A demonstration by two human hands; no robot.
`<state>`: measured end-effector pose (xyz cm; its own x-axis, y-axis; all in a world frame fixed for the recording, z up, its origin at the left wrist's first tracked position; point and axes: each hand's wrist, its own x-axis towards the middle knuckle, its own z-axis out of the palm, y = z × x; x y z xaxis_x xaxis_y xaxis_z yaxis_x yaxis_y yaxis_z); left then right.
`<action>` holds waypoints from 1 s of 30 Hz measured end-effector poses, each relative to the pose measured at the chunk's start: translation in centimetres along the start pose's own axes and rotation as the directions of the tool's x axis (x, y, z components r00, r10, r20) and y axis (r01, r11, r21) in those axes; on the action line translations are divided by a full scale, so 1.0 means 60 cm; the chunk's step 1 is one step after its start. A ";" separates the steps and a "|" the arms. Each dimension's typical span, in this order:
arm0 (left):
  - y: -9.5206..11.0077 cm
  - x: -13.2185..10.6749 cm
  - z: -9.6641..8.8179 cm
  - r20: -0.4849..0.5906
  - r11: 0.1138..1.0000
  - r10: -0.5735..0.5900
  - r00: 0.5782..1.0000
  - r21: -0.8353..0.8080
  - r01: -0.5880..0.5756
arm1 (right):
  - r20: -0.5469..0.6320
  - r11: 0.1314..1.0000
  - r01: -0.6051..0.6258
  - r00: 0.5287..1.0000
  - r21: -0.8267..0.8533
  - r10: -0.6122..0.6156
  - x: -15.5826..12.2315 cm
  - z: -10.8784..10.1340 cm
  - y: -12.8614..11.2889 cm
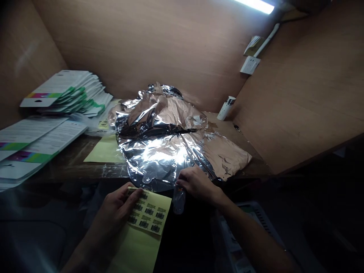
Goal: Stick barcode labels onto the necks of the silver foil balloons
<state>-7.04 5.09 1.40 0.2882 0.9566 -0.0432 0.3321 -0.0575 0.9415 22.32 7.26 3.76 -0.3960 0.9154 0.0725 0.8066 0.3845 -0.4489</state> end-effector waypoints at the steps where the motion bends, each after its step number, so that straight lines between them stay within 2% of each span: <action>1: -0.001 0.000 -0.001 0.006 1.000 0.001 1.000 0.000 -0.001 | -0.014 0.994 -0.003 1.000 -0.107 0.002 0.002 0.007 0.002; 3: -0.005 -0.001 -0.003 0.009 1.000 0.003 1.000 -0.003 -0.002 | -0.074 0.954 -0.055 0.997 -0.295 0.034 -0.001 0.012 0.010; 5: -0.011 -0.002 -0.007 0.007 1.000 0.002 1.000 -0.008 -0.002 | -0.118 0.923 -0.070 0.993 -0.379 0.027 -0.008 0.007 0.021; 9: -0.018 0.004 -0.017 0.070 0.998 0.048 0.996 0.034 -0.051 | -0.024 0.943 0.078 0.996 -0.324 -0.091 -0.018 -0.014 0.051; 12: -0.005 0.014 -0.017 0.195 0.980 0.154 0.969 0.097 -0.175 | 0.042 0.974 0.123 0.992 -0.188 -0.117 -0.012 -0.023 0.068; 15: 0.025 0.024 -0.004 0.331 0.923 0.298 0.895 0.141 -0.359 | 0.122 0.984 0.173 0.978 -0.030 -0.168 0.005 -0.031 0.080; 17: 0.044 0.032 0.012 0.415 0.866 0.394 0.820 0.131 -0.482 | 0.171 0.982 0.186 0.967 0.038 -0.190 0.018 -0.039 0.084; 20: 0.059 0.050 0.040 0.516 0.746 0.505 0.692 0.142 -0.651 | 0.213 0.986 0.159 0.963 0.045 -0.165 0.030 -0.054 0.085; 21: 0.059 0.057 0.048 0.531 0.715 0.511 0.675 0.173 -0.678 | 0.216 0.988 0.153 0.964 0.032 -0.156 0.031 -0.060 0.083; 23: 0.056 0.071 0.061 0.528 0.703 0.477 0.703 0.251 -0.666 | 0.207 0.985 0.171 0.964 -0.006 -0.166 0.025 -0.072 0.076; 25: 0.052 0.081 0.067 0.506 0.737 0.441 0.742 0.267 -0.620 | 0.173 0.967 0.236 0.960 -0.091 -0.218 0.010 -0.082 0.070; 27: 0.051 0.086 0.068 0.493 0.783 0.443 0.749 0.193 -0.591 | 0.136 0.913 0.308 0.950 -0.269 -0.280 -0.009 -0.087 0.066; 30: 0.057 0.083 0.060 0.471 0.862 0.448 0.760 -0.004 -0.507 | 0.121 0.758 0.367 0.924 -0.538 -0.362 -0.037 -0.084 0.066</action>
<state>-1.23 8.64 3.21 0.7909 0.5662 0.2319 0.1368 -0.5331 0.8349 28.63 7.34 6.31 -0.7111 0.6925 0.1213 0.7024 0.6922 0.1657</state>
